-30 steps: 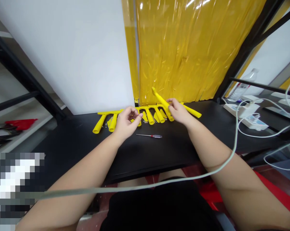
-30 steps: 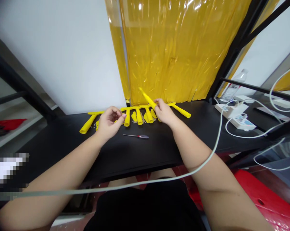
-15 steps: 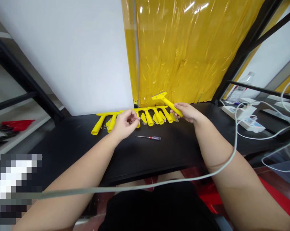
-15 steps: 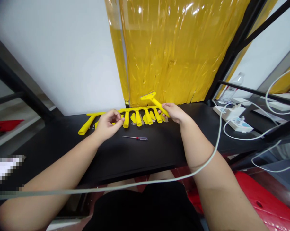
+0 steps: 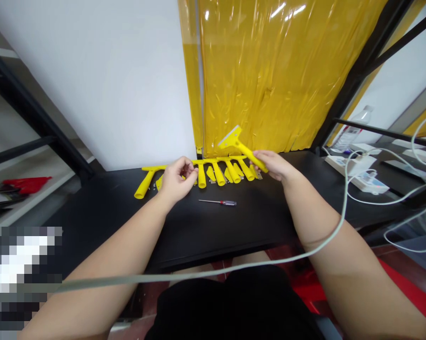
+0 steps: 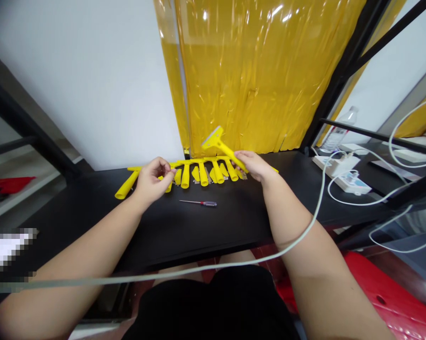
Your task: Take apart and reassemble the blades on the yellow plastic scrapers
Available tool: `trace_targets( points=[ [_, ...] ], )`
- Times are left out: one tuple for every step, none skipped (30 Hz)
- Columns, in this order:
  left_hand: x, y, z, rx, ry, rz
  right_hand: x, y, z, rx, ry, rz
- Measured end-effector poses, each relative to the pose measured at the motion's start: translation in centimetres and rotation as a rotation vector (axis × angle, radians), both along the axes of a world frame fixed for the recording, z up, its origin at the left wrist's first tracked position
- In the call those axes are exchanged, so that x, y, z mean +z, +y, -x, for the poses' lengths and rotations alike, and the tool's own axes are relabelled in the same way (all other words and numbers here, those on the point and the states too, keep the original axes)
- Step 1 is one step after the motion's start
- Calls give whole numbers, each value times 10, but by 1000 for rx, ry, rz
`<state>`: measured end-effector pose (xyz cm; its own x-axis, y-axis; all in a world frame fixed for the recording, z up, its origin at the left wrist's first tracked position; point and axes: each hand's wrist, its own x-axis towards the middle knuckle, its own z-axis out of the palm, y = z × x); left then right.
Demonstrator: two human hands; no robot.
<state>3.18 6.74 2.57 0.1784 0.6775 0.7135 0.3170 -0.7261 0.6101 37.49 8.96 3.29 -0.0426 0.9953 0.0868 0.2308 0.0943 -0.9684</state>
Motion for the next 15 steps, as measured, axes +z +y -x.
trace_targets(
  points=[
    [-1,0,0,-7,6,4,1,2,-6,-77,15,-8],
    [-1,0,0,-13,10,6,2,4,-13,-138,18,-2],
    [-2,1,0,-18,14,10,2,6,-20,-189,-5,19],
    [-2,1,0,-21,17,12,3,8,-28,-247,-62,48],
    [-3,1,0,-22,20,15,2,9,-35,-310,-143,69],
    [-3,1,0,-22,22,18,2,10,-41,-357,-229,86],
    [-3,1,0,-22,24,19,1,11,-45,-391,-308,103],
    [-3,1,0,-22,25,18,0,12,-48,-403,-371,119],
    [-3,0,0,-26,27,16,-1,12,-49,-403,-417,135],
    [-3,0,0,-30,28,12,-2,13,-49,-398,-452,150],
    [-2,0,0,-34,32,8,-4,14,-47,-388,-485,159],
    [-2,0,0,-39,40,4,-6,15,-45,-380,-522,162],
    [-2,-1,0,-42,49,-1,-8,17,-43,-375,-559,163],
    [-2,-1,0,-42,61,-6,-11,19,-42,-373,-593,162],
    [-3,-1,0,-41,71,-11,-13,21,-40,-372,-620,163]
  ],
)
